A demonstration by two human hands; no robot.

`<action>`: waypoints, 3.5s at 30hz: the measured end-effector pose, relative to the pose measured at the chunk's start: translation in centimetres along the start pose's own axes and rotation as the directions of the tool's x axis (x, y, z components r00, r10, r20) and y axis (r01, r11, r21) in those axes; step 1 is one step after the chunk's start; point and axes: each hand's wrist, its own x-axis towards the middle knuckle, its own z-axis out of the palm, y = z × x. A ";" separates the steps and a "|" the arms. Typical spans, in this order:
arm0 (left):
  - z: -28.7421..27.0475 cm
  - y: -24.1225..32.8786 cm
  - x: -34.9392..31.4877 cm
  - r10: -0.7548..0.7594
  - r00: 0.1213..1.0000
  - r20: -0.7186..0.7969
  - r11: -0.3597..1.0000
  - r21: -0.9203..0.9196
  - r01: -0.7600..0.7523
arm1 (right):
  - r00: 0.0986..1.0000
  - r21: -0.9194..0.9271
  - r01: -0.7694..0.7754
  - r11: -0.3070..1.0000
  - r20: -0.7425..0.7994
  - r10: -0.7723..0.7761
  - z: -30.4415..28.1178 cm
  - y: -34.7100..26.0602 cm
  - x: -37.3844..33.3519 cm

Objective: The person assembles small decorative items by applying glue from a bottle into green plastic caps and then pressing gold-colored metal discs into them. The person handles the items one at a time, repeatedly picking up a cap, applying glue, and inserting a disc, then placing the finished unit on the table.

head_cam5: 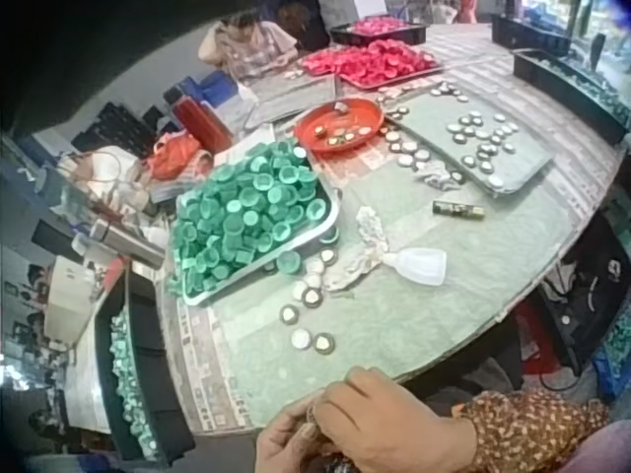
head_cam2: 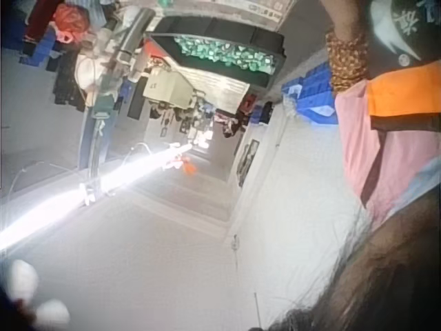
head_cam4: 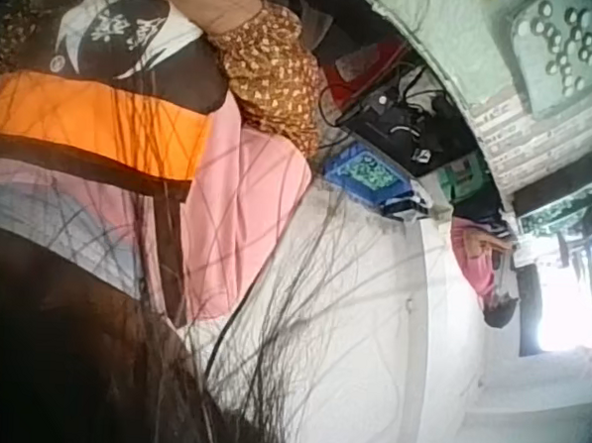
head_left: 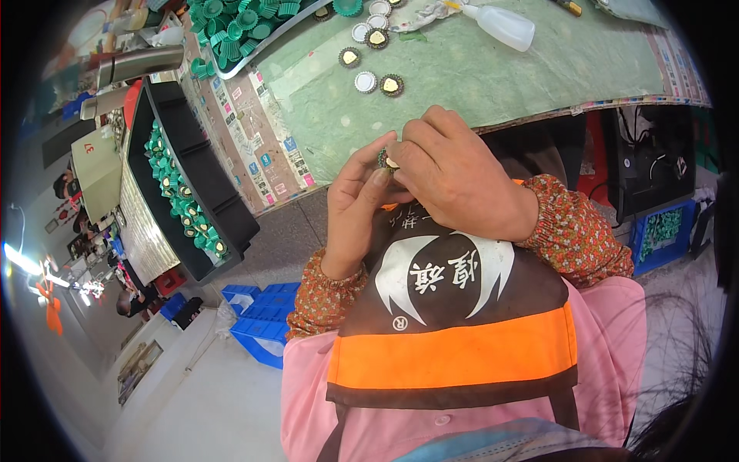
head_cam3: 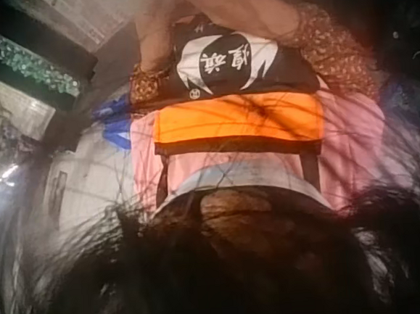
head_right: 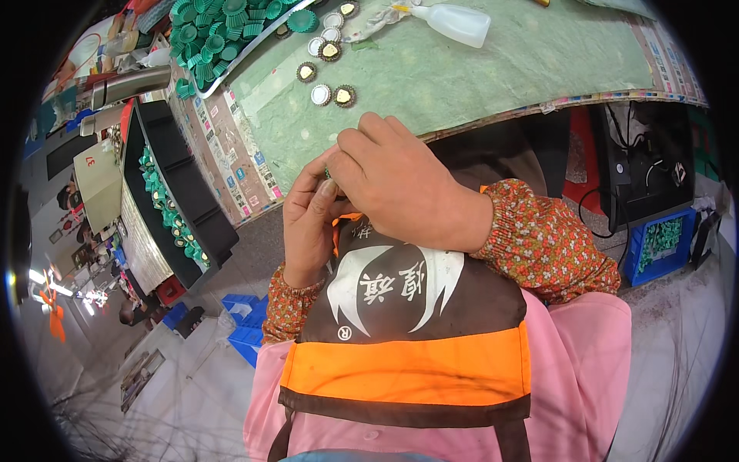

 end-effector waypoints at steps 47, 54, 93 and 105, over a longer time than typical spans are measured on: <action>0.8 -1.4 0.2 0.065 0.993 -0.099 0.997 -0.042 -0.070 | 0.745 0.663 -0.628 0.408 0.362 0.560 1.5 0.9 -0.5; 0.1 -0.3 0.3 -0.001 0.997 -0.072 1.000 -0.017 0.000 | 0.739 0.785 -0.590 0.191 0.430 0.519 0.7 2.3 -0.3; -2.5 8.0 14.8 0.723 0.677 0.135 0.112 0.945 -0.308 | 0.924 -0.588 -0.363 0.723 -0.324 0.201 -5.8 9.3 0.7; -0.6 6.5 15.4 0.637 0.771 -0.022 0.391 0.871 -0.298 | 0.866 -0.024 -0.406 0.913 -0.328 0.377 -5.3 9.5 0.2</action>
